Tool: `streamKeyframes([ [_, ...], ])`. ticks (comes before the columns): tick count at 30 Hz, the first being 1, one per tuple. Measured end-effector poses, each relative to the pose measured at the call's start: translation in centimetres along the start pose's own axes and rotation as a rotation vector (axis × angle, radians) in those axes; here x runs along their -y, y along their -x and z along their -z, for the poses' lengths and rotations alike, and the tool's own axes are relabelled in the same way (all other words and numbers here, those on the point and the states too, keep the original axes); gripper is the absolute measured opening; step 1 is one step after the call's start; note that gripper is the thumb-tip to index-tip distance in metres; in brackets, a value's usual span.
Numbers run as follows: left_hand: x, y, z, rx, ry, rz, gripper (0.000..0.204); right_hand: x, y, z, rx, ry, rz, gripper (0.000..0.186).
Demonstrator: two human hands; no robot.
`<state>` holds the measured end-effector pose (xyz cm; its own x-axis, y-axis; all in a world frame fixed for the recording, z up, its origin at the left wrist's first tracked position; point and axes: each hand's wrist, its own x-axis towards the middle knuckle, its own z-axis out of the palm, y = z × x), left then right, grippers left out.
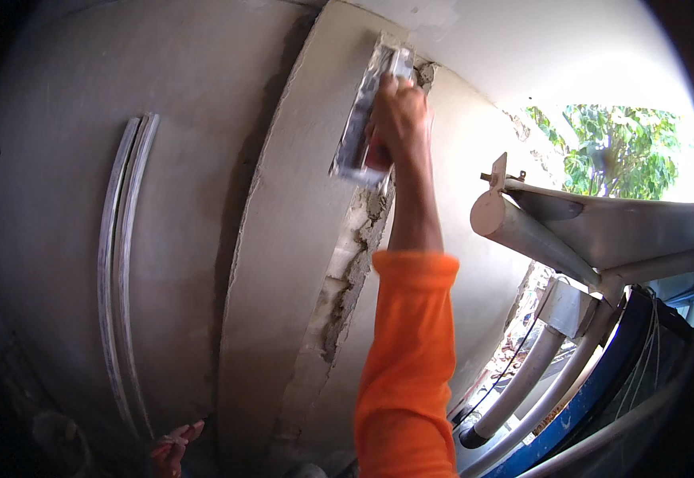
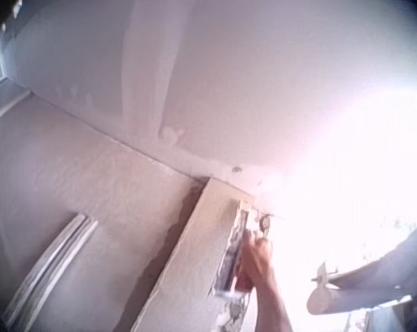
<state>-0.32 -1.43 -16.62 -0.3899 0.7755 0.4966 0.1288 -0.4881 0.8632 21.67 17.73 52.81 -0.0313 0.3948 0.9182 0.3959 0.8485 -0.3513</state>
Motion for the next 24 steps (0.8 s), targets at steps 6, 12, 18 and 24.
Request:
streamKeyframes([
  [6, 0.3, -0.4, -0.5, 0.004, 0.008, 0.005, 0.019, -1.0, -1.4, -1.9, -0.026, 0.140, -0.083, 0.058],
  [12, 0.7, 0.0, -1.1, 0.012, 0.024, 0.005, 0.018, -2.0, 6.3, -1.2, 0.039, 0.055, -0.059, 0.057],
  [18, 1.0, -0.5, -1.2, 0.013, 0.025, 0.013, 0.017, -0.4, -2.5, -0.4, -0.005, -0.016, -0.133, 0.051],
  [24, 1.1, -0.4, -1.5, 0.023, 0.033, 0.016, 0.016, -2.9, 9.9, -2.4, 0.117, -0.002, -0.132, 0.050],
])
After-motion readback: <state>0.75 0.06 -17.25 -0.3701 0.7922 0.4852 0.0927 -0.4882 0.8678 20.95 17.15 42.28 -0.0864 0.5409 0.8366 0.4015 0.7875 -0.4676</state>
